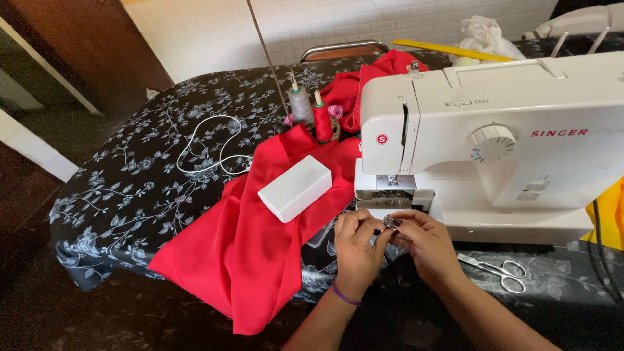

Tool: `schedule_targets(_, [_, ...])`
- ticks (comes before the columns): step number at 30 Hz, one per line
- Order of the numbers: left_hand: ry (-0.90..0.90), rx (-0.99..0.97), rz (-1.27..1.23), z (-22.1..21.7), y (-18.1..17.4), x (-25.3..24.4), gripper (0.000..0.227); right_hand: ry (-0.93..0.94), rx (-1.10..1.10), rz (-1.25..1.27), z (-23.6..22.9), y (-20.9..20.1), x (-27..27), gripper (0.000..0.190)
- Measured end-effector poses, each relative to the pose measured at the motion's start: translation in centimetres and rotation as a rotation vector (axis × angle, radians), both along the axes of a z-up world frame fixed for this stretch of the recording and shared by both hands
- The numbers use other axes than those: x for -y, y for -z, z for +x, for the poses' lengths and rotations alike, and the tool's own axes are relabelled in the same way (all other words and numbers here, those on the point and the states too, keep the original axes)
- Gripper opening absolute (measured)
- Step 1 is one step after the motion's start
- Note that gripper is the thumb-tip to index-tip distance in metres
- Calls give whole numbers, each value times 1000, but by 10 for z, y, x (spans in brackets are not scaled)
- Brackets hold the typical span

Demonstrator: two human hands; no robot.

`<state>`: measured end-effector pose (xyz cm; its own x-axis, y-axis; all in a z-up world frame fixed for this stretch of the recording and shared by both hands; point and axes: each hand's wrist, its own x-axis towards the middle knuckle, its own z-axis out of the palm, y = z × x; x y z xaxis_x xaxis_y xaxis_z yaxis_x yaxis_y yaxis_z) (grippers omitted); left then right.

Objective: The person threads a sewing machine by hand, guiding the thread through the upper tension assembly and then through the needle. They also handle the bobbin case, inserting the bobbin and pulling the thread through the slit before placing the case back into the machine.

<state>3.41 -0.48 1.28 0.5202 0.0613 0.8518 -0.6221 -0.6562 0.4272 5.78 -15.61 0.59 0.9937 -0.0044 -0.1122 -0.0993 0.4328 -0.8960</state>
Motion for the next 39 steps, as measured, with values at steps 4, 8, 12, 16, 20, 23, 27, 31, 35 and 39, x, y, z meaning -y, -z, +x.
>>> schedule_targets(4, [54,9,24,8,-7,0,15,39,-29,-34,0,-21,-8,14])
schedule_targets(8, [107,18,-3,17,-13,0,12,72,23,-28,8,-14,-10,15])
schedule_targets(12, [57,-88,73,31,-2,-2,12,97,53,-16,17,-1,-12,11])
schedule_targets(16, [-7,-102,158,31,-11,0,14,71,-6,-2,19,1,-11,22])
schedule_targets(20, [-54,-170,160,45,-9,3,11,57,-17,-34,15,2,-11,42])
schedule_targets(23, [-72,-247,151,61,1,5,9,47,42,-95,11,11,-10,49])
schedule_targets(27, [-130,-291,173,70,9,11,12,29,185,-254,10,25,-5,45])
schedule_targets(31, [-136,-289,156,69,8,12,16,19,166,-283,4,19,-4,46])
schedule_targets(35, [-147,-324,144,75,16,14,19,18,233,-352,6,31,-1,49])
schedule_targets(39, [-154,-362,100,78,18,16,18,42,210,-449,-1,17,-2,49])
